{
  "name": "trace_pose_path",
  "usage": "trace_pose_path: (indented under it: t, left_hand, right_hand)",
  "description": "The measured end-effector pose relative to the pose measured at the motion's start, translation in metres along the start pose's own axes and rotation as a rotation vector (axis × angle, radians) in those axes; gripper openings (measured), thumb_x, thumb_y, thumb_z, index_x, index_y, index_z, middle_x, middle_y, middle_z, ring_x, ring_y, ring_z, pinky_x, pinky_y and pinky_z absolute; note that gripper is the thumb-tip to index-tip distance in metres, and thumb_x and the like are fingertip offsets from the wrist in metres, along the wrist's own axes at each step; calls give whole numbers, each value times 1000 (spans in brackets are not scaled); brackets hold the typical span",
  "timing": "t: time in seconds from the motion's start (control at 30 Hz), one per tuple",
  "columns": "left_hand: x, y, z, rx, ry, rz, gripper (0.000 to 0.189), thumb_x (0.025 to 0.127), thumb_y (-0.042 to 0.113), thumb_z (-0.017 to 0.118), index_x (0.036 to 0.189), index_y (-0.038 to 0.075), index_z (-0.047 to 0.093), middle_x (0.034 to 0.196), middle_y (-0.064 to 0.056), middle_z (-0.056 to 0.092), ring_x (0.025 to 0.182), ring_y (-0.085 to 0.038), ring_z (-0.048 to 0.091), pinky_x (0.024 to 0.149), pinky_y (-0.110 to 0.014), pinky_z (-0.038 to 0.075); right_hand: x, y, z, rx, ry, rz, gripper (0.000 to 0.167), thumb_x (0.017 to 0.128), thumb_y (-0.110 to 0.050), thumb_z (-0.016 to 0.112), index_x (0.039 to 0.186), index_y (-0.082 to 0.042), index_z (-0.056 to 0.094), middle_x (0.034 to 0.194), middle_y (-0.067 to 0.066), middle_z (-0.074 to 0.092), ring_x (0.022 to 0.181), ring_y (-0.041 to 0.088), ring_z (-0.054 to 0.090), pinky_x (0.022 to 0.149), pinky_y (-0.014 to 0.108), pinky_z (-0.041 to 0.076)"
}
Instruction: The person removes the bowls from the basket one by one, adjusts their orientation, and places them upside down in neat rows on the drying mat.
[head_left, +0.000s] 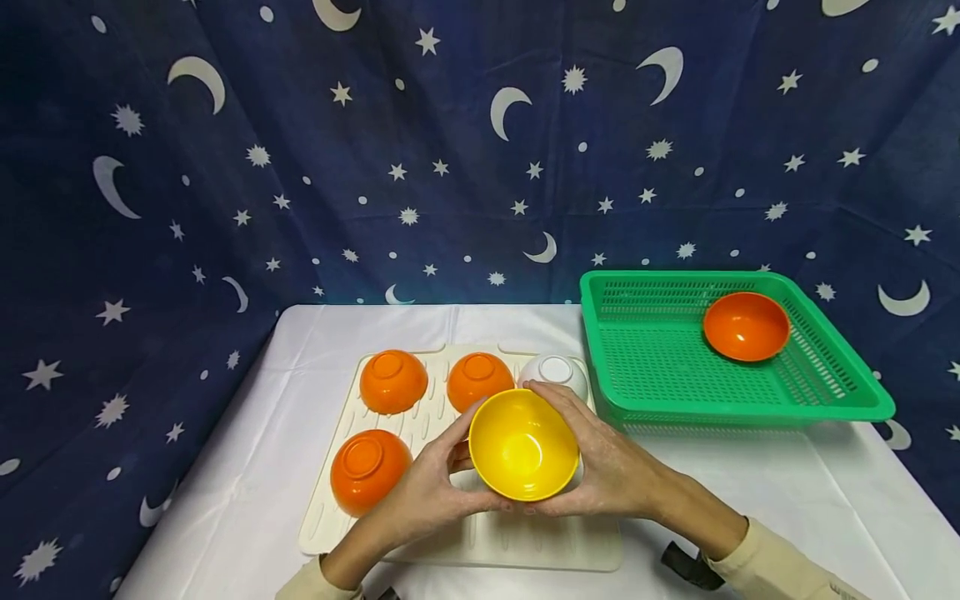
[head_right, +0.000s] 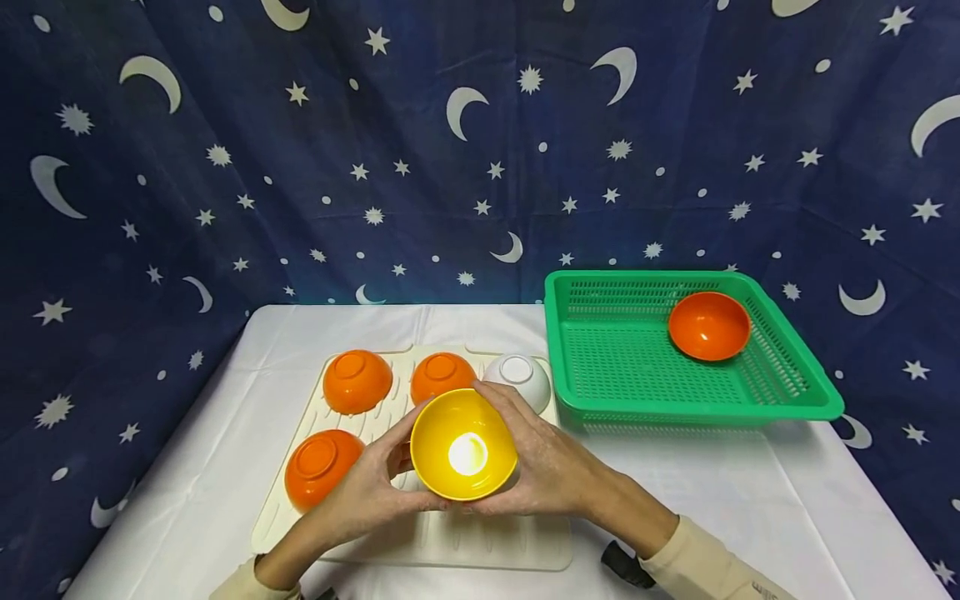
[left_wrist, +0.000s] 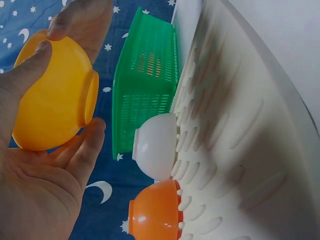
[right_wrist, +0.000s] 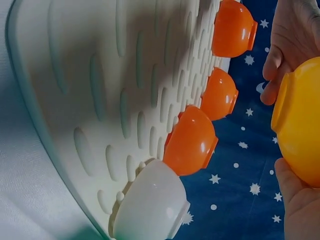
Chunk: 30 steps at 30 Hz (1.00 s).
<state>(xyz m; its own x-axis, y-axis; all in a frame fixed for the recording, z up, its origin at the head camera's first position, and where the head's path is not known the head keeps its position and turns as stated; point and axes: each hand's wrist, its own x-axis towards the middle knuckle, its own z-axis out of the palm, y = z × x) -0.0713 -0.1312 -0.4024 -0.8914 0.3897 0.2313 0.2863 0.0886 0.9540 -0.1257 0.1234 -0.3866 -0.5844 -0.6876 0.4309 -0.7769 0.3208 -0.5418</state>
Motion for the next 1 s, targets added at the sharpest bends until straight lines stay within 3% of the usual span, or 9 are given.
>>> trace_pose_path:
  t: [0.2,0.33,0.47,0.6,0.83,1.0]
  left_hand:
    - [-1,-4,-2,-16,1,-10,101,77,9,91,158,25,35,149,2,49,132,-23,52,106,-39,46]
    - [-3,-3,-2,-36,15,-56,109,75,9,93,161,23,28,153,0,43,133,-21,51,107,-36,44]
    - [-4,-2,-3,-45,28,-93,114,74,11,94,162,21,23,155,-3,40,130,-21,54,103,-34,47]
    - [-4,-3,-4,-59,37,-85,109,73,9,94,160,17,30,152,-7,44,125,-24,58,100,-35,50]
    - [-3,-3,-5,-100,79,-96,101,75,10,93,158,13,35,148,-12,46,115,-24,65,97,-39,52]
    - [-3,-2,-7,-166,138,-120,88,80,14,90,152,1,40,135,-20,57,108,-28,70,90,-40,56]
  right_hand:
    - [1,0,4,25,-23,25,119,69,-55,91,160,-14,26,158,4,35,131,23,49,101,55,48]
    - [1,0,6,53,-33,45,119,70,-55,90,161,-20,22,158,3,35,131,22,49,102,55,47]
    - [2,-1,8,71,-39,60,117,71,-54,90,160,-17,25,159,3,36,133,22,48,104,56,45]
    - [2,-2,9,95,-40,74,114,72,-52,90,159,-14,27,158,3,38,132,21,49,104,56,45]
    - [2,-5,8,136,-51,133,113,75,-51,89,161,-23,23,163,-3,31,139,24,44,108,59,39]
    - [2,-4,8,87,-45,65,109,78,-38,90,161,-18,24,163,2,31,141,25,42,111,53,38]
